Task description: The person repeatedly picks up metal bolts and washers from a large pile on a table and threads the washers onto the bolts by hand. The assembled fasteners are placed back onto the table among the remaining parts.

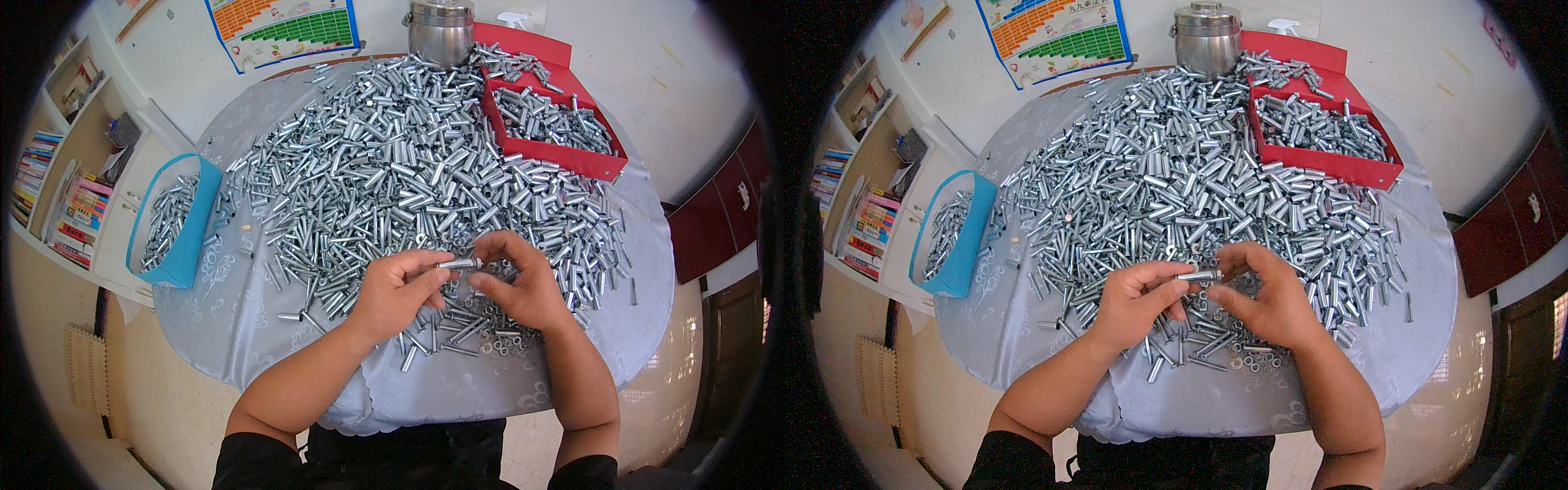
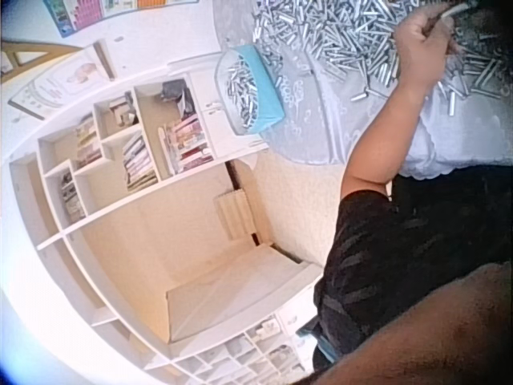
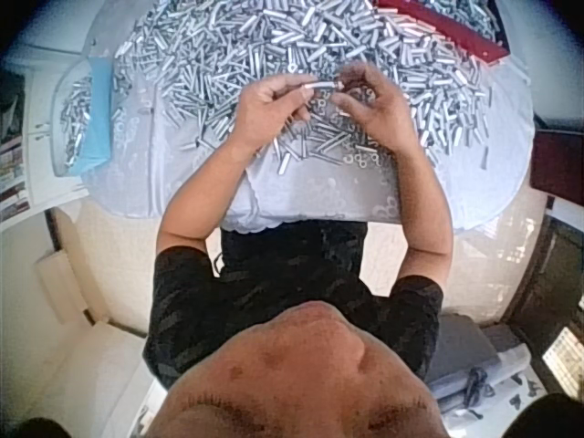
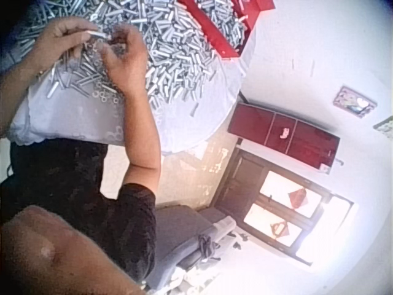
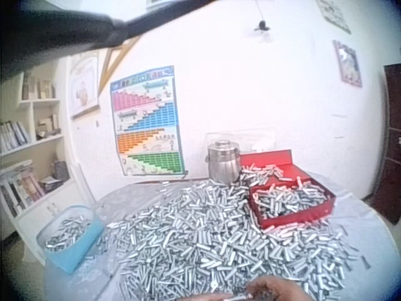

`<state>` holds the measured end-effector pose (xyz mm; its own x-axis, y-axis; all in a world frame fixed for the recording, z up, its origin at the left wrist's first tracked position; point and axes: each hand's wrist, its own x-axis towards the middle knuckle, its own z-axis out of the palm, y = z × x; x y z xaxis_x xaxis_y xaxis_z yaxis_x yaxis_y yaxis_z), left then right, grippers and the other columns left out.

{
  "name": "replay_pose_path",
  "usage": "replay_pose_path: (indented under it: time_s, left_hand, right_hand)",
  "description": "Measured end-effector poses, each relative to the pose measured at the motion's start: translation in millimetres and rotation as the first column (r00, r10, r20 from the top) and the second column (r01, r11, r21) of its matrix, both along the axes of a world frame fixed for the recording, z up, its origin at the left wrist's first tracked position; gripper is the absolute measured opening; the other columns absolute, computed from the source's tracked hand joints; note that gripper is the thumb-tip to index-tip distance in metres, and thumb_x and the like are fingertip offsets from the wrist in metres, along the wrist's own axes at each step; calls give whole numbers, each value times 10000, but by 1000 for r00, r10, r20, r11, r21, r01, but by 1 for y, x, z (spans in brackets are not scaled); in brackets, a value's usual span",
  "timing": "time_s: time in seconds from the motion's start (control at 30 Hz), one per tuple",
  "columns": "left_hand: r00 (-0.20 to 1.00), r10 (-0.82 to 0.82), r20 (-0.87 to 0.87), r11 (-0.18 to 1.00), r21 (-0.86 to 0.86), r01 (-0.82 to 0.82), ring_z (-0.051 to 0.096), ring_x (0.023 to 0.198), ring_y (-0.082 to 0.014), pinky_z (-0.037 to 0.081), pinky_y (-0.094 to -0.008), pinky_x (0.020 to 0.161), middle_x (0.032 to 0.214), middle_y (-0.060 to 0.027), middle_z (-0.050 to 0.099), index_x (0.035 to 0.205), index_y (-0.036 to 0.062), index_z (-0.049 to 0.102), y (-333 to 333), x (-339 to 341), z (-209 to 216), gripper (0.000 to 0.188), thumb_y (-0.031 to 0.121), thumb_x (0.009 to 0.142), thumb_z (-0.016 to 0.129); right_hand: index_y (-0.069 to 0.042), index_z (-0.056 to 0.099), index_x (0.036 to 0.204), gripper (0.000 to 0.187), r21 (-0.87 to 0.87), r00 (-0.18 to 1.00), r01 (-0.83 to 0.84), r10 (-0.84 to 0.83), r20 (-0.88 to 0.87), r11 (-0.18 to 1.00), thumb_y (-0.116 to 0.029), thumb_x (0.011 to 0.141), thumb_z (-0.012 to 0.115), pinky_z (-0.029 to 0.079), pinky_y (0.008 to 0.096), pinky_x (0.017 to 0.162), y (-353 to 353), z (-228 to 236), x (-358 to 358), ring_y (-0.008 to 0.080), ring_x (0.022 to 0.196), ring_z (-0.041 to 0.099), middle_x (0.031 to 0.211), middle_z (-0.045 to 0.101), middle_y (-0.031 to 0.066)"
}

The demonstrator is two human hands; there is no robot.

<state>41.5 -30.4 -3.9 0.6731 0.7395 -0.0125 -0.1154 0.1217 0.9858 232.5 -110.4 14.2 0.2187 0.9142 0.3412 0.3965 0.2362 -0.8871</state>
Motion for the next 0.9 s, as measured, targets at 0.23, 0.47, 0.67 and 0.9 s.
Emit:
replay_pose_path:
  time_s: [0.23, 0.47, 0.67, 0.9]
  left_hand:
    - [1000, 2, 6, 1000, -5, -1, 651, 650, -119, 539, -233, 592, 963, -142, 713, 1153, -43, 636, 0, 0, 1, 238, 55, 938, 604]
    - [1000, -12, 7, 1000, -26, 13, 648, 649, -118, 535, -228, 592, 962, -155, 710, 1158, -43, 632, -1, 0, 2, 246, 61, 938, 607]
    - [1000, -17, -17, 1000, -8, 17, 645, 658, -109, 533, -225, 600, 957, -135, 711, 1160, -37, 635, 0, -1, 3, 244, 53, 935, 610]
    - [999, -40, -18, 999, 36, 40, 638, 663, -103, 532, -228, 609, 959, -120, 708, 1163, -23, 639, 0, -1, 1, 242, 45, 931, 615]
  right_hand:
    - [26, 644, 1003, 208, -122, 996, -70, 76, 37, 990, -125, 870, 697, 508, 301, 730, -5, 1, 10, 161, 770, 629, 841, 669, 82]
    - [15, 679, 977, 192, -201, 998, -61, 58, -19, 978, -93, 831, 740, 505, 289, 719, -3, 4, 7, 152, 775, 635, 817, 672, 95]
    - [19, 683, 911, 143, -181, 991, -109, 122, 62, 977, -109, 860, 720, 497, 285, 645, -4, 1, 12, 146, 701, 629, 764, 662, 86]
    - [26, 678, 927, 142, -252, 988, -150, 150, -19, 956, -112, 897, 685, 497, 274, 629, -4, 0, 15, 130, 680, 621, 769, 665, 78]
